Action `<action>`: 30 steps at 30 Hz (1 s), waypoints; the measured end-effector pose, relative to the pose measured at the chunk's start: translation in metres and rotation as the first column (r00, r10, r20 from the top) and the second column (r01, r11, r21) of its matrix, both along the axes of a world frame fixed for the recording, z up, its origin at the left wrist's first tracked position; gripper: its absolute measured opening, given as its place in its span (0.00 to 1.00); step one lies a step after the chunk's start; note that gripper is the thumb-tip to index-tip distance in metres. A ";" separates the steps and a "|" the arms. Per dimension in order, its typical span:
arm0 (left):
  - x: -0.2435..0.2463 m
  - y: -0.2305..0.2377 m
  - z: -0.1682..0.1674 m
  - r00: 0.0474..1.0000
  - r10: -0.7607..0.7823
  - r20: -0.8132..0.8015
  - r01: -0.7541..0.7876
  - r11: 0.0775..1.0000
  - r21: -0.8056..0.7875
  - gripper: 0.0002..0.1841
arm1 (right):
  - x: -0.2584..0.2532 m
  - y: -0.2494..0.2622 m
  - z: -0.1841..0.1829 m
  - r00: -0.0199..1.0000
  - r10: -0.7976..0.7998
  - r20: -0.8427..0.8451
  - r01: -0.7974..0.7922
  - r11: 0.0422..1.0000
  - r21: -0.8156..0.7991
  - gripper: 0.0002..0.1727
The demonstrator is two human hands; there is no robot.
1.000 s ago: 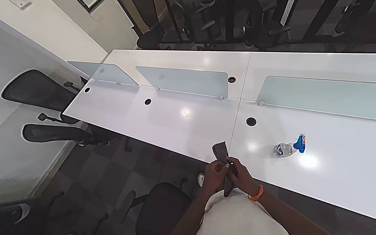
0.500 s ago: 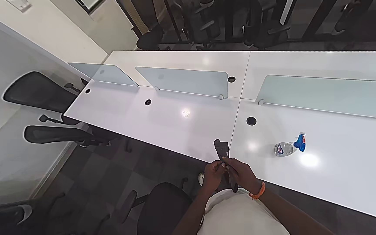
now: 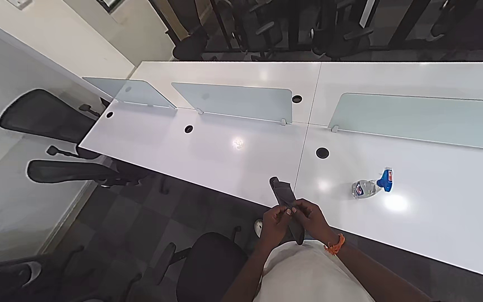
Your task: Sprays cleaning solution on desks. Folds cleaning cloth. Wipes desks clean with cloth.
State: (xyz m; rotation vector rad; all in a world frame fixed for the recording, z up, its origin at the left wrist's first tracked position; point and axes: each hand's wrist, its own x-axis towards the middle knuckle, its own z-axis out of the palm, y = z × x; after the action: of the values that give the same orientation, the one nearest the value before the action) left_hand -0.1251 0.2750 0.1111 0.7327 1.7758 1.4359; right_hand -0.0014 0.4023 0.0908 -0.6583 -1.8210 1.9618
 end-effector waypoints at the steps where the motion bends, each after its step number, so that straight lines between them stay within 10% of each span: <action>1: 0.000 0.000 0.000 1.000 0.003 0.004 -0.003 1.000 -0.004 0.09 | 0.001 -0.001 -0.001 1.000 -0.019 0.000 0.019 1.000 0.004 0.09; 6: 0.003 0.002 0.007 0.998 0.052 0.020 -0.053 0.998 0.038 0.09 | 0.007 -0.007 0.004 0.994 -0.110 0.018 0.097 0.932 0.349 0.09; 16: 0.008 0.003 0.015 0.996 0.000 -0.088 0.004 0.999 0.043 0.08 | 0.016 -0.008 0.010 0.979 -0.206 0.014 0.085 0.462 0.883 0.12; 30: 0.010 0.009 0.019 0.984 -0.013 -0.179 0.021 0.999 0.043 0.08 | 0.020 -0.012 0.007 0.986 -0.166 -0.023 0.127 0.655 0.745 0.13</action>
State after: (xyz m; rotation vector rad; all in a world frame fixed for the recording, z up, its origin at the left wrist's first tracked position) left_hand -0.1148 0.2838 0.1298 0.9233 1.8715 1.4408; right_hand 0.0183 0.3906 0.0976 -0.5387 -2.2706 0.9251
